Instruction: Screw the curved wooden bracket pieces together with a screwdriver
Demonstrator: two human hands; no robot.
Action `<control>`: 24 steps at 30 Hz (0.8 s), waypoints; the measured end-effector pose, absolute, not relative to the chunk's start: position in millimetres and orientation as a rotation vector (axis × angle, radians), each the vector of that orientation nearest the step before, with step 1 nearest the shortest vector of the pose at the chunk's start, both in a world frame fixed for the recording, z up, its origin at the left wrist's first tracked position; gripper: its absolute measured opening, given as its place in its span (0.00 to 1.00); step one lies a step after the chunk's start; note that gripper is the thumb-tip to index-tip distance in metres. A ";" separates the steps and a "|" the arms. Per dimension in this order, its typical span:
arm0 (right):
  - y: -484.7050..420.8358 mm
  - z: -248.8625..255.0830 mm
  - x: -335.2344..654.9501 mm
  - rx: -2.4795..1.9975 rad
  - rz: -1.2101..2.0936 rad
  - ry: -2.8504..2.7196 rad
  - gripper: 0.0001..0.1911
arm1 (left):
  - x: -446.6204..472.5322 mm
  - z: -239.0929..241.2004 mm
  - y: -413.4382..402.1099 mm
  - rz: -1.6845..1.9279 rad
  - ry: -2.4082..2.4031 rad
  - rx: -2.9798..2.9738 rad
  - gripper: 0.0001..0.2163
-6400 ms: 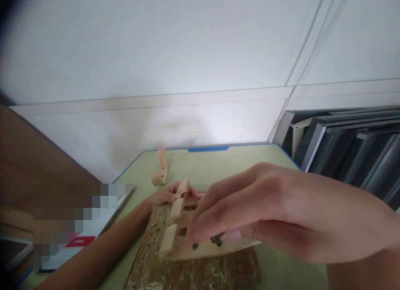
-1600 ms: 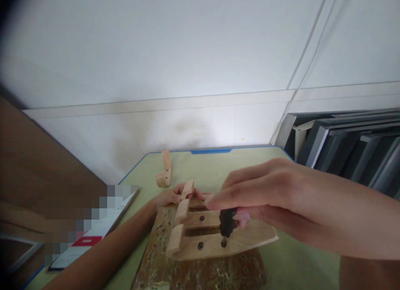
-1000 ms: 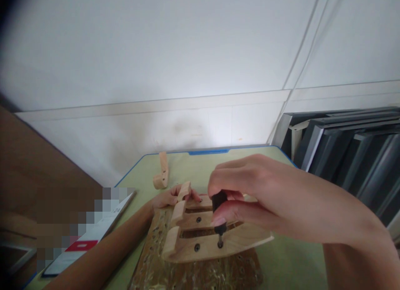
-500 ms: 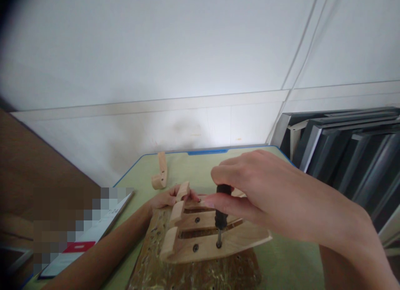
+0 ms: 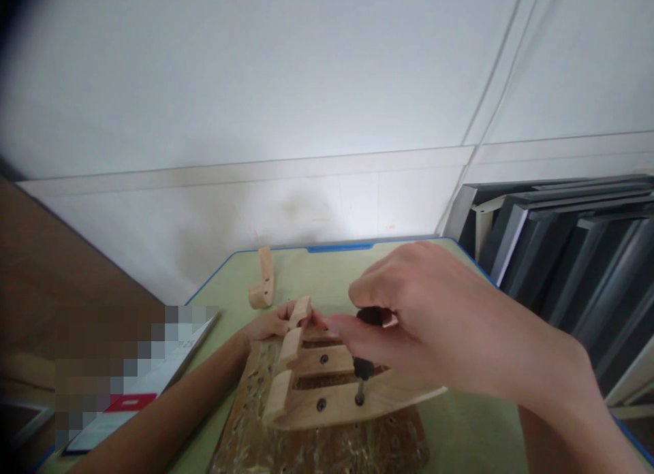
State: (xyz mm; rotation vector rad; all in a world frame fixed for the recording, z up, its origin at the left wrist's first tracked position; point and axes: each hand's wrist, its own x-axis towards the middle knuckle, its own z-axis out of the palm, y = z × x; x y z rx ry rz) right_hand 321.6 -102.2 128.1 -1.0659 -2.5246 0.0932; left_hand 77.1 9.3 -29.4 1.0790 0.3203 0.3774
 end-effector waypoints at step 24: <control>-107.2 141.0 338.6 -0.612 0.741 -2.543 0.15 | 75.8 -26.0 6.3 0.353 0.328 1.092 0.18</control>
